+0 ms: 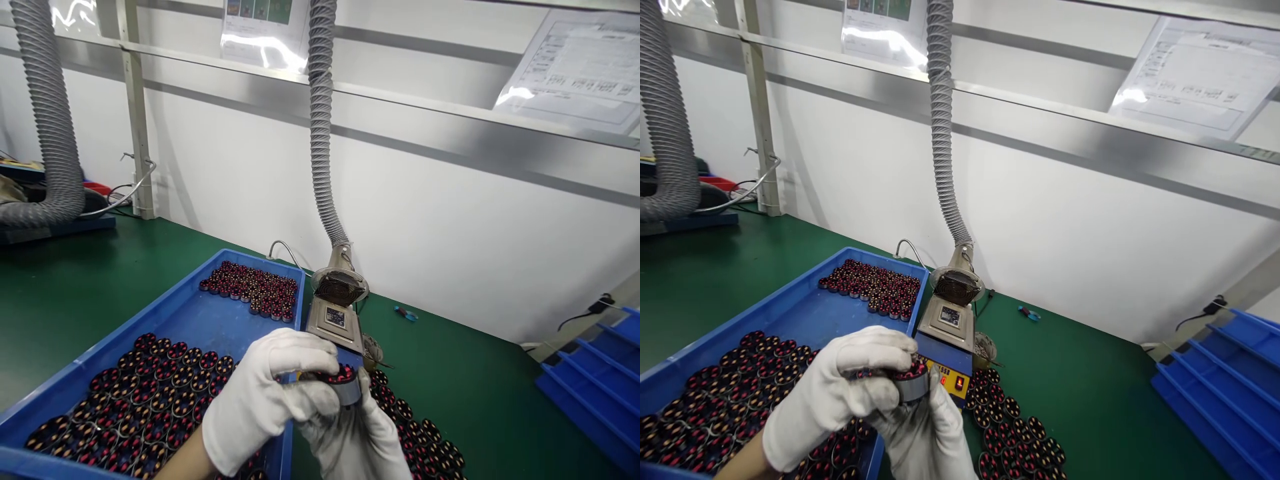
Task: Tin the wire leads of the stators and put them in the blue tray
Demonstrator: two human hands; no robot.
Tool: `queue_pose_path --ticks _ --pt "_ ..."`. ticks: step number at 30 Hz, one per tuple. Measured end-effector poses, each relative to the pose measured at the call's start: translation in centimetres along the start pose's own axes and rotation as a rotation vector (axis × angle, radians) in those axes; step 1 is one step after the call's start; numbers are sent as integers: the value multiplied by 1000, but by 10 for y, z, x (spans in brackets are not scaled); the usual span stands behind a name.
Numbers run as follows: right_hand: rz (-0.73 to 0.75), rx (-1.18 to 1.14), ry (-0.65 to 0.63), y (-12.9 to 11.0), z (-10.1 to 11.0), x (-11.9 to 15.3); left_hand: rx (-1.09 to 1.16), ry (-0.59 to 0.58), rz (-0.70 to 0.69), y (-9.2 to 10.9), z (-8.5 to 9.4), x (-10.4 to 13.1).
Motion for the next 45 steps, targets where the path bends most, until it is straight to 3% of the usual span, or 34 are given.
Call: queue_pose_path --ticks 4,8,10,13,14,19,23,26,28,31,33,36,40,42,45 --pt "43 78 88 3 6 -2 60 156 62 0 -4 2" --pt "38 136 73 3 10 -3 172 337 212 2 2 2" --pt "22 129 47 2 13 -3 150 256 218 5 7 0" --pt "87 93 17 0 20 -4 63 -50 231 8 7 -1" --pt "113 85 24 -1 22 -4 39 -101 256 8 6 -1" --pt "114 134 108 1 24 -2 54 -48 289 6 1 2" --pt "111 133 111 -1 19 -2 -67 -101 29 6 1 -1" --pt "109 160 94 -3 13 -2 -236 -70 -143 7 3 -1" --pt "96 162 58 -4 8 -1 -247 8 -106 7 4 1" --pt "80 124 33 -4 3 1 -101 188 101 6 11 4" --pt "91 107 51 -5 4 2 -15 249 247 7 14 3" --pt "122 89 73 -7 7 2 19 145 360 10 15 -1" --pt "115 78 64 -5 8 0 -5 -26 399 8 9 -3" --pt "120 56 56 -3 6 0 19 -73 321 4 6 -1" --pt "125 48 55 0 7 0 25 -115 97 1 6 0"
Point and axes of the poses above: each hand's wrist, its own x-axis away from the middle knuckle, its own z-axis out of the back of the hand, y = z × x, the point moved 2 cm from there along -x, towards the middle knuckle, and after that the axes turned 11 degrees about -z, right-handed, at the moved point
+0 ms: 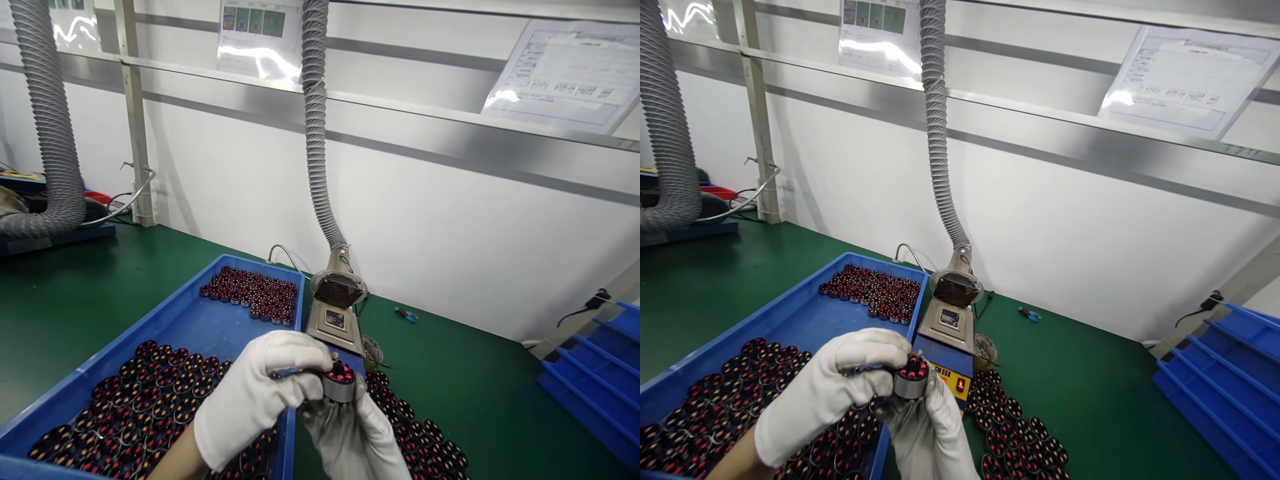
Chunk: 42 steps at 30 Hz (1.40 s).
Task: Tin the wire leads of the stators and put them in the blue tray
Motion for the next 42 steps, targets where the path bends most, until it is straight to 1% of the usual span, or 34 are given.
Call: queue_pose_path --ticks 2,5,7,9,10,12,14,15,16,17,20,21,22,25,27,29,31,33,35,36,38,39,40,41,42 --pt "-6 19 28 1 7 -2 -96 -20 -159 0 2 0" --pt "4 58 104 0 24 -10 -317 -42 -354 3 3 0" --pt "33 86 133 0 36 -15 -436 -30 -396 5 1 -1" --pt "54 97 135 2 44 -18 -439 21 -356 7 -2 0" --pt "57 97 130 3 46 -18 -386 73 -300 7 -3 1" --pt "56 99 118 7 46 -15 -193 222 -141 5 -3 4" --pt "30 107 88 9 41 -11 14 387 7 2 1 9" --pt "13 113 71 9 38 -9 82 440 64 2 4 10" --pt "-2 119 53 8 34 -8 113 451 114 2 6 11" --pt "-12 125 37 7 31 -7 109 414 157 3 8 10" --pt "8 126 24 4 23 -6 30 155 244 9 5 3" --pt "21 121 27 3 22 -6 22 97 249 12 2 1" --pt "36 115 33 3 21 -6 29 72 246 13 0 -2" --pt "72 102 51 3 20 -5 74 76 249 13 -5 -7" --pt "78 101 53 3 19 -3 90 43 243 10 -5 -7" --pt "59 98 48 4 17 -2 105 11 204 5 -2 -5" --pt "23 102 39 5 15 -2 113 10 134 2 0 -4" --pt "-11 109 34 6 13 -2 95 49 45 1 1 -2" --pt "-34 107 25 6 10 -3 88 118 -1 2 2 -1" --pt "-45 98 16 5 8 -3 107 175 2 3 3 0" --pt "-74 71 -13 4 5 -3 194 327 61 4 6 2" --pt "-91 58 -29 3 3 -2 250 380 112 3 8 3" --pt "-104 48 -43 3 2 -2 304 394 169 2 9 4" --pt "-111 44 -50 2 2 -1 352 353 228 1 9 4" --pt "-109 47 -48 2 2 -1 377 271 265 0 8 3"
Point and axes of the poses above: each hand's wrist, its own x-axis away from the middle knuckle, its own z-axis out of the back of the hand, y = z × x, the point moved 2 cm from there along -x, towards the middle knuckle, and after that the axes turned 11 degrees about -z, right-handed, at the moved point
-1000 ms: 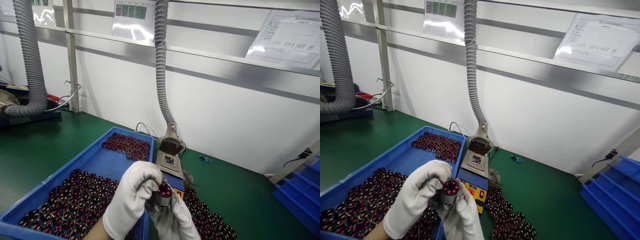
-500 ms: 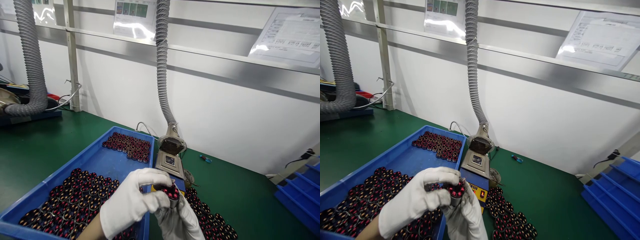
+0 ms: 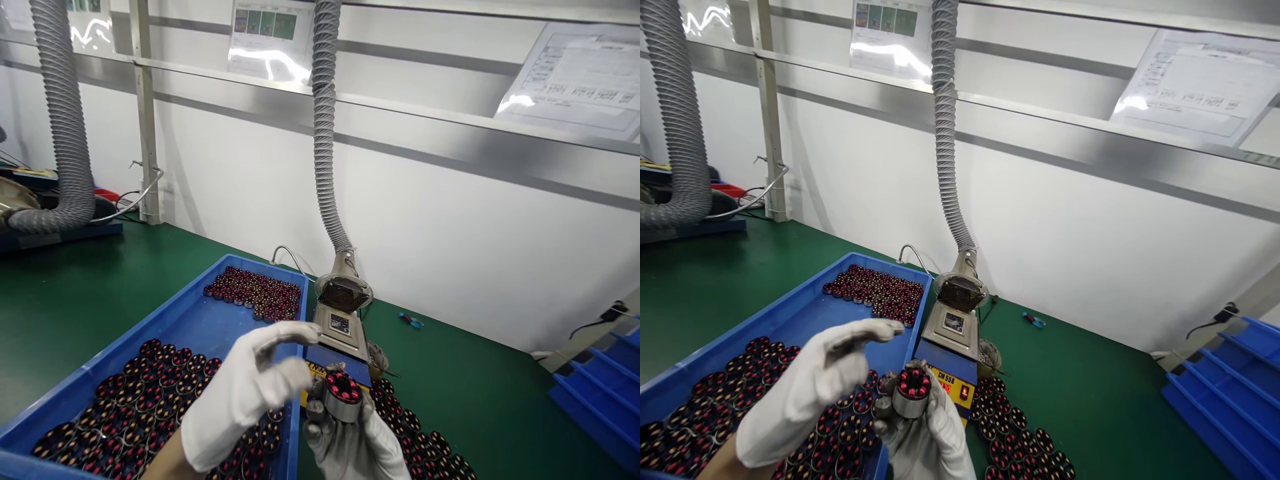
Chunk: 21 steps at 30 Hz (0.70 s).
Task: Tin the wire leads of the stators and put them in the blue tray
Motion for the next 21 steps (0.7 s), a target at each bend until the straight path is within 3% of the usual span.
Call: queue_pose_path --ticks 2,3,6,8,10,12,15,18,21 --pt "32 34 34 0 4 0 -41 -146 12 -2 -5 -1" --pt "59 61 59 1 6 -1 -81 -162 -31 -2 -8 -1" --pt "156 152 134 1 13 -3 -191 -73 -216 0 -15 1" --pt "190 177 154 -1 15 -4 -182 -5 -270 4 -15 3" --pt "183 165 151 -2 16 -3 -166 95 -212 9 -12 4" --pt "158 143 136 -4 16 -1 -223 141 -48 11 -8 2" --pt "148 149 122 -5 18 2 -285 -59 175 8 -10 -1" --pt "168 176 130 -4 20 1 -215 -183 132 3 -17 -2" --pt "186 194 143 -1 21 -3 -205 -151 45 -1 -20 1"
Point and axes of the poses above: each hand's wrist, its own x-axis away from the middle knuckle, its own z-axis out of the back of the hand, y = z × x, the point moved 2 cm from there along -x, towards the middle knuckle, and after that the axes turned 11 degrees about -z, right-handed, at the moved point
